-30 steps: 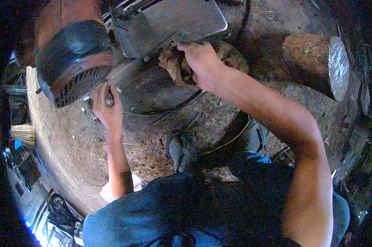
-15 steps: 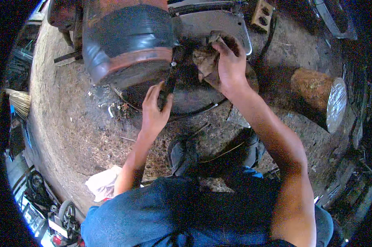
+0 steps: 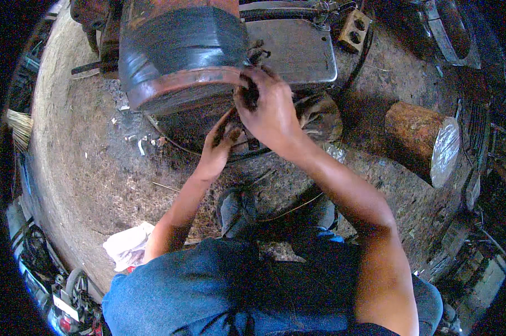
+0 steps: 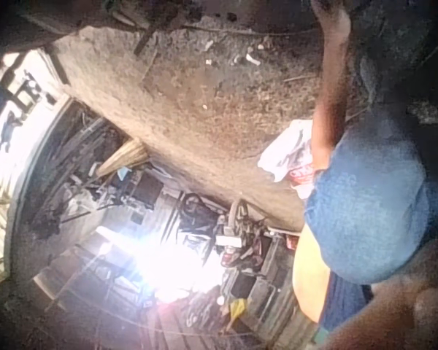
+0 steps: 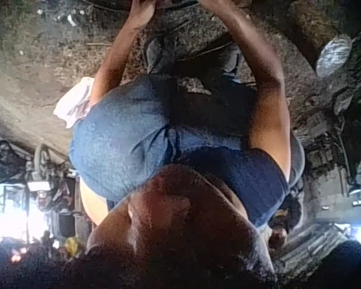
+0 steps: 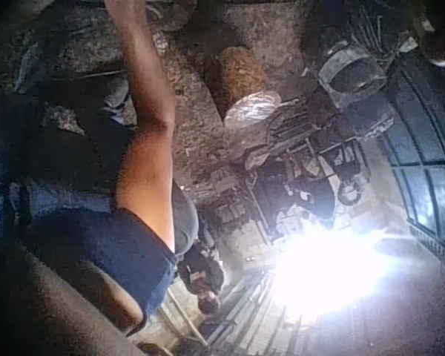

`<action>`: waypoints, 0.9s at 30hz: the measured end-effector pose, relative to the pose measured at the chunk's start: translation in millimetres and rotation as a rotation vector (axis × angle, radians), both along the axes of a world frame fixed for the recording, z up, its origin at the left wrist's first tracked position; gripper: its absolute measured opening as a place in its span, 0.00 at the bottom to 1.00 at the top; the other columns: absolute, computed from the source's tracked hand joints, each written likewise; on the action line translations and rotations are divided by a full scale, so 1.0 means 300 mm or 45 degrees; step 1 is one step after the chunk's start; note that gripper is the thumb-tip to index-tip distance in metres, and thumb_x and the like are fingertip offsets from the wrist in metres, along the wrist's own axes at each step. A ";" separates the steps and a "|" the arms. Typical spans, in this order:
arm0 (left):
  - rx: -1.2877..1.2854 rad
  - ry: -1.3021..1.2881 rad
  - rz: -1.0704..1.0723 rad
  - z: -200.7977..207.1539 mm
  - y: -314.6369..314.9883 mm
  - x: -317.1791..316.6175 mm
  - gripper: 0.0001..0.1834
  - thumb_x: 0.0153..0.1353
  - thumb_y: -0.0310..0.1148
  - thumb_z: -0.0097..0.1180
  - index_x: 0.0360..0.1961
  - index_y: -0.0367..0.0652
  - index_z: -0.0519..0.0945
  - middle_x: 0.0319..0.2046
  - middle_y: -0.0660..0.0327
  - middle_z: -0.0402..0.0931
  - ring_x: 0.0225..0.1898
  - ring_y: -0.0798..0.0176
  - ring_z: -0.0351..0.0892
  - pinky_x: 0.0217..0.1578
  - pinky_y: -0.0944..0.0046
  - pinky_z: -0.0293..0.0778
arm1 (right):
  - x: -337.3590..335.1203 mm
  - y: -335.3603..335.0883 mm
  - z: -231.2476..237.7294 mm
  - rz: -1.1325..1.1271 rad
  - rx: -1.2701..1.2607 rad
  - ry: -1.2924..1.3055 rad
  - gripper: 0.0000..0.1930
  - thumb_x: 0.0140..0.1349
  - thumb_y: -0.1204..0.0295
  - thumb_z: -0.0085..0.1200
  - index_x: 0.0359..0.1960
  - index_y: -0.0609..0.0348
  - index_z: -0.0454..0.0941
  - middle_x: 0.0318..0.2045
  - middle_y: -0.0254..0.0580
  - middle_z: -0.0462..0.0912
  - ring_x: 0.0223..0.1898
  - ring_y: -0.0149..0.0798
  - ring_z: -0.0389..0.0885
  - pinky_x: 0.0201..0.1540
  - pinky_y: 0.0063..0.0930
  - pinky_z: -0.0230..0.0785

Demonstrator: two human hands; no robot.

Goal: Cleaning and performing maintenance on a metal cutting power saw with a rag.

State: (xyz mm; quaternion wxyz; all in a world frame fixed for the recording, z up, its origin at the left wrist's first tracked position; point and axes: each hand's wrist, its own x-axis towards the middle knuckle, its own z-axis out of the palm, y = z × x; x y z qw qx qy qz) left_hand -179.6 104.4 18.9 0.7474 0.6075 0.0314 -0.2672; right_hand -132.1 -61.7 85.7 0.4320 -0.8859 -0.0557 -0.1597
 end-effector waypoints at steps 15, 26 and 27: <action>-0.446 0.437 0.251 -0.086 -0.020 -0.074 0.24 0.66 0.24 0.45 0.64 0.43 0.65 0.55 0.62 0.71 0.52 0.68 0.74 0.47 0.69 0.72 | -0.091 0.134 -0.037 0.293 -0.568 0.319 0.08 0.48 0.69 0.59 0.26 0.62 0.80 0.20 0.51 0.78 0.26 0.52 0.81 0.31 0.43 0.75; -0.614 0.583 0.352 -0.054 -0.063 -0.081 0.31 0.65 0.26 0.44 0.70 0.46 0.56 0.57 0.64 0.69 0.56 0.66 0.69 0.49 0.58 0.71 | 0.009 0.125 -0.086 0.270 -0.903 0.295 0.07 0.51 0.69 0.54 0.27 0.59 0.81 0.29 0.50 0.82 0.33 0.49 0.83 0.36 0.43 0.76; -0.691 0.511 0.321 -0.062 -0.057 -0.085 0.31 0.65 0.26 0.45 0.69 0.46 0.57 0.57 0.63 0.69 0.55 0.65 0.70 0.51 0.57 0.70 | -0.001 0.136 -0.069 0.310 -0.967 0.297 0.07 0.51 0.69 0.54 0.25 0.59 0.81 0.28 0.50 0.82 0.31 0.48 0.83 0.36 0.43 0.76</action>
